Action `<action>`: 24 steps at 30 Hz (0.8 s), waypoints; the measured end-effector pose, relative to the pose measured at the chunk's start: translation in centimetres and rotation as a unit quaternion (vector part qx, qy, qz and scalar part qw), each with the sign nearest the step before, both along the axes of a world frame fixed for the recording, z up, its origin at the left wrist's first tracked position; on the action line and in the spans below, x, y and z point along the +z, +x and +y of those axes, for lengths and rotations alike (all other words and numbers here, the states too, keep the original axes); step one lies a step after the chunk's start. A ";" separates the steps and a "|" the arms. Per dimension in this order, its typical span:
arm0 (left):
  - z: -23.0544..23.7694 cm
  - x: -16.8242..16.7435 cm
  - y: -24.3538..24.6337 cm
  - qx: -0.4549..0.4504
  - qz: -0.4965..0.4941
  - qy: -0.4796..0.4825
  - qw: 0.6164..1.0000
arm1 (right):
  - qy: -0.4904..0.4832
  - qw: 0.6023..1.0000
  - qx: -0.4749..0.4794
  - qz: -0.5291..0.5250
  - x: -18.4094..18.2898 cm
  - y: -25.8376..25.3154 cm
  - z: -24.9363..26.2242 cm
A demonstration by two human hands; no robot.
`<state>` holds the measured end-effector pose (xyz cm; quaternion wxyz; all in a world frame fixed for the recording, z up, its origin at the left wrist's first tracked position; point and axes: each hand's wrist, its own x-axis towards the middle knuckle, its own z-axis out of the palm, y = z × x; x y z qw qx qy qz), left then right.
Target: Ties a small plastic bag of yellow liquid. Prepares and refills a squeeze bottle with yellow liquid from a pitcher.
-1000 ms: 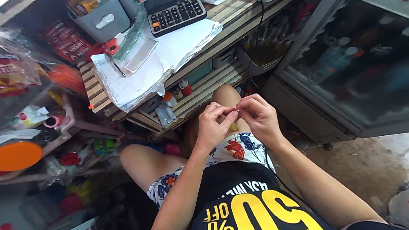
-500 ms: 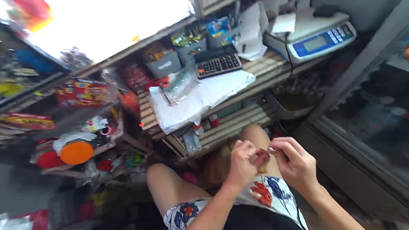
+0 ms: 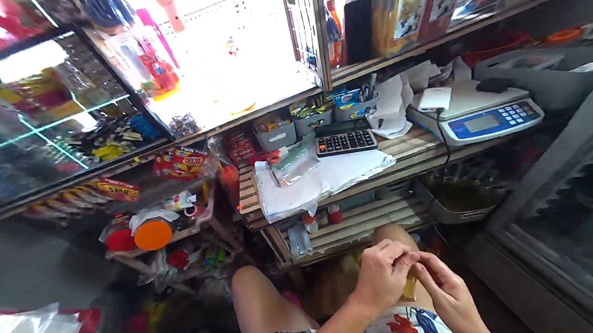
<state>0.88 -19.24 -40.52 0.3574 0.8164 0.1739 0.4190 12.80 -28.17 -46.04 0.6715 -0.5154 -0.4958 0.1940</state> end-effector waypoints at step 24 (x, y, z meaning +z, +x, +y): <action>3.6 4.9 2.2 -0.128 -0.048 -0.088 0.987 | -0.003 0.995 -0.038 -0.087 5.8 2.6 1.9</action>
